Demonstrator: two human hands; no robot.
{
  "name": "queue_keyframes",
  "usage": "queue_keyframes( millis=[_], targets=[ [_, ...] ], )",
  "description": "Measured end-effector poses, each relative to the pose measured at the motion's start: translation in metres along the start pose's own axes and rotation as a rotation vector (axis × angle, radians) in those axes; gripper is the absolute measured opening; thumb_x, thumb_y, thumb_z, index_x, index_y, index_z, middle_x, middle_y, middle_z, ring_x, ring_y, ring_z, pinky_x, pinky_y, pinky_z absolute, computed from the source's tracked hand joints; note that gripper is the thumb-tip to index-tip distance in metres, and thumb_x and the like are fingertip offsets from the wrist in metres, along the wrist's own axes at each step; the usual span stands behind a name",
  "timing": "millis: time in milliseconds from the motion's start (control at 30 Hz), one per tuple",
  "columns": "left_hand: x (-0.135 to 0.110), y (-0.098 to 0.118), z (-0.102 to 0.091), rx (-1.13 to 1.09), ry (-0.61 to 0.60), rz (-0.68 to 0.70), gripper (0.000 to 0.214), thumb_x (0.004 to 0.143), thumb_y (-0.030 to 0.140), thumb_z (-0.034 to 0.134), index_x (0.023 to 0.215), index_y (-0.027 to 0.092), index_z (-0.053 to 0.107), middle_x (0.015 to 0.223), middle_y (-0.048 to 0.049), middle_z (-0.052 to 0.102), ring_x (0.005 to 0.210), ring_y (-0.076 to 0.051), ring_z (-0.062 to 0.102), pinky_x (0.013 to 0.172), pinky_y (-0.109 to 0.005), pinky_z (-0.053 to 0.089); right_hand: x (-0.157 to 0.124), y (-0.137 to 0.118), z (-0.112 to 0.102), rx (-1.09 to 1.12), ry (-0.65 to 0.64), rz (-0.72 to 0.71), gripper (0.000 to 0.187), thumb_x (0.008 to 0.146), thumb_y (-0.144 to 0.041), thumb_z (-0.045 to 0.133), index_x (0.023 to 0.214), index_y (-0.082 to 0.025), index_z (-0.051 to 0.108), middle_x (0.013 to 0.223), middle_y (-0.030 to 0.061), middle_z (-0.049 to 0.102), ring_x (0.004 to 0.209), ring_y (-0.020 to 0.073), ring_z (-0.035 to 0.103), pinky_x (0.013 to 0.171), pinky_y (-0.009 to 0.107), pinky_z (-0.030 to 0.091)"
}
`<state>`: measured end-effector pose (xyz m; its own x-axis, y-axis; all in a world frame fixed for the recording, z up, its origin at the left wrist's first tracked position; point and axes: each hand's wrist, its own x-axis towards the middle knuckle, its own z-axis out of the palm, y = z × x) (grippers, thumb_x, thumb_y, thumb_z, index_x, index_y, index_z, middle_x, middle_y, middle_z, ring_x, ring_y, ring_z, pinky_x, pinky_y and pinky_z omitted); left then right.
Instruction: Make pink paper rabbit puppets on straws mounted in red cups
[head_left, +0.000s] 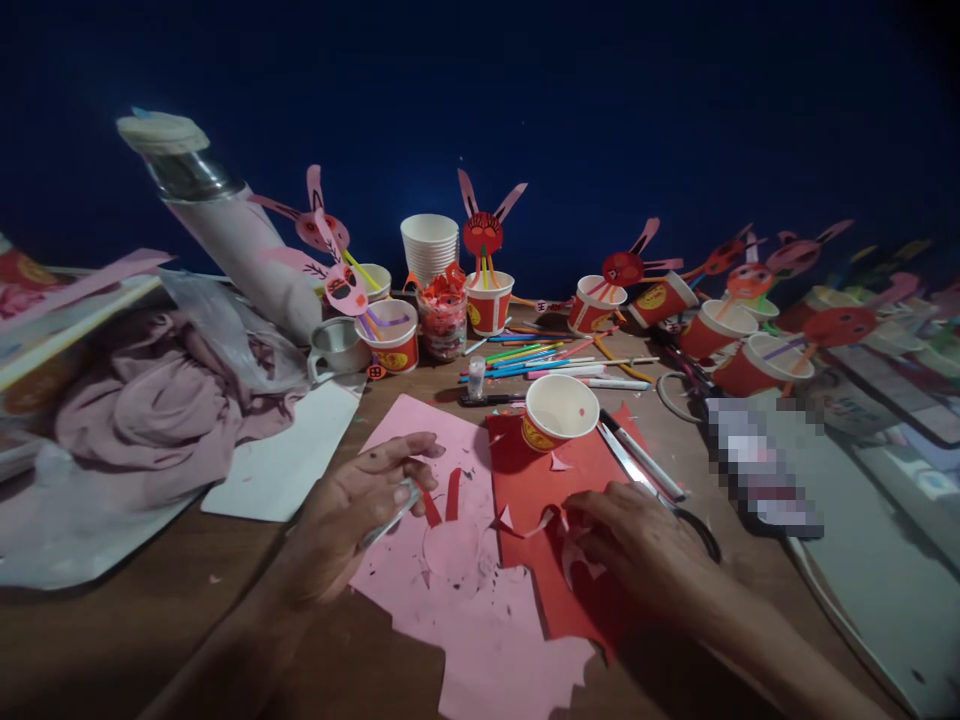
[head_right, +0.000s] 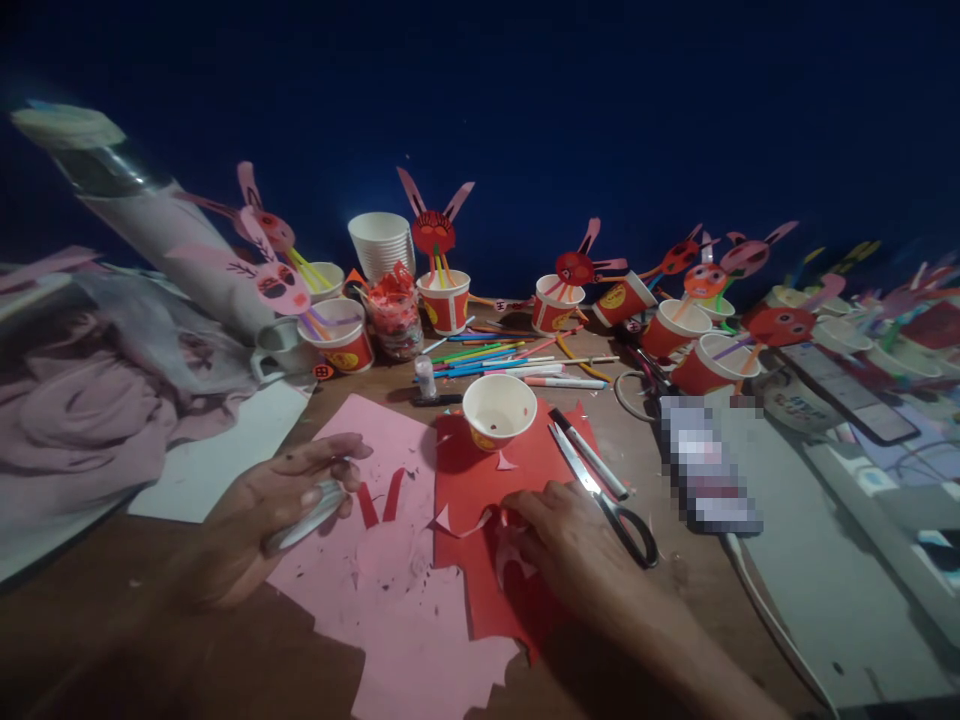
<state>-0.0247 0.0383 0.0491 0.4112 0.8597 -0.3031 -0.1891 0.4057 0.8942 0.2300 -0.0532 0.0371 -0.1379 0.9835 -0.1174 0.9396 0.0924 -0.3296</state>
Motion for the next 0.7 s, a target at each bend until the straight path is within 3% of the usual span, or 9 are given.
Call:
queue_keyframes(
  millis=[67, 200, 333, 467, 567, 700],
  targets=[
    [0.0, 0.0, 0.0, -0.006, -0.003, 0.016, 0.032, 0.066, 0.016, 0.06, 0.097, 0.017, 0.063, 0.092, -0.0073, 0.06, 0.073, -0.014, 0.051, 0.06, -0.024, 0.044, 0.002, -0.003, 0.007, -0.06, 0.014, -0.054, 0.02, 0.081, -0.018, 0.049, 0.097, -0.024, 0.06, 0.076, 0.0024, 0.063, 0.072, 0.0169, 0.053, 0.063, 0.027, 0.034],
    [-0.001, 0.0, 0.0, -0.029, -0.01, 0.017, 0.032, 0.066, 0.017, 0.061, 0.097, 0.017, 0.063, 0.085, -0.0062, 0.06, 0.067, -0.013, 0.052, 0.057, -0.022, 0.043, 0.005, -0.005, 0.013, -0.153, -0.003, -0.086, 0.013, 0.079, -0.014, 0.049, 0.076, -0.02, 0.06, 0.071, 0.002, 0.062, 0.068, 0.0163, 0.051, 0.064, 0.029, 0.031],
    [-0.002, 0.001, -0.001, -0.035, -0.008, 0.027, 0.033, 0.065, 0.017, 0.062, 0.098, 0.017, 0.063, 0.082, -0.0048, 0.06, 0.065, -0.012, 0.052, 0.055, -0.021, 0.042, 0.004, -0.007, 0.007, -0.109, -0.002, -0.08, 0.014, 0.076, -0.01, 0.049, 0.067, -0.018, 0.057, 0.067, 0.0019, 0.06, 0.066, 0.016, 0.049, 0.063, 0.029, 0.032],
    [-0.002, 0.003, -0.001, -0.041, 0.006, 0.039, 0.033, 0.064, 0.017, 0.062, 0.097, 0.016, 0.063, 0.085, -0.0066, 0.06, 0.068, -0.014, 0.052, 0.055, -0.022, 0.043, 0.006, -0.014, 0.005, 0.005, 0.054, -0.156, 0.014, 0.077, -0.009, 0.048, 0.071, -0.019, 0.057, 0.082, 0.0036, 0.061, 0.079, 0.0178, 0.05, 0.068, 0.03, 0.034],
    [-0.002, 0.003, -0.001, -0.051, 0.019, 0.049, 0.032, 0.064, 0.016, 0.062, 0.096, 0.015, 0.064, 0.086, -0.0069, 0.06, 0.07, -0.014, 0.052, 0.057, -0.022, 0.044, 0.012, -0.021, 0.016, -0.046, 0.09, -0.264, 0.01, 0.075, -0.01, 0.052, 0.076, -0.018, 0.058, 0.092, 0.0047, 0.061, 0.085, 0.0197, 0.049, 0.072, 0.032, 0.033],
    [-0.001, 0.002, -0.002, -0.071, 0.017, 0.058, 0.031, 0.064, 0.016, 0.063, 0.095, 0.017, 0.065, 0.091, -0.0065, 0.06, 0.072, -0.014, 0.051, 0.057, -0.021, 0.044, 0.018, -0.027, 0.034, -0.22, 0.121, -0.29, 0.007, 0.073, -0.01, 0.053, 0.07, -0.016, 0.057, 0.072, 0.0041, 0.059, 0.068, 0.0181, 0.048, 0.065, 0.032, 0.031]
  ],
)
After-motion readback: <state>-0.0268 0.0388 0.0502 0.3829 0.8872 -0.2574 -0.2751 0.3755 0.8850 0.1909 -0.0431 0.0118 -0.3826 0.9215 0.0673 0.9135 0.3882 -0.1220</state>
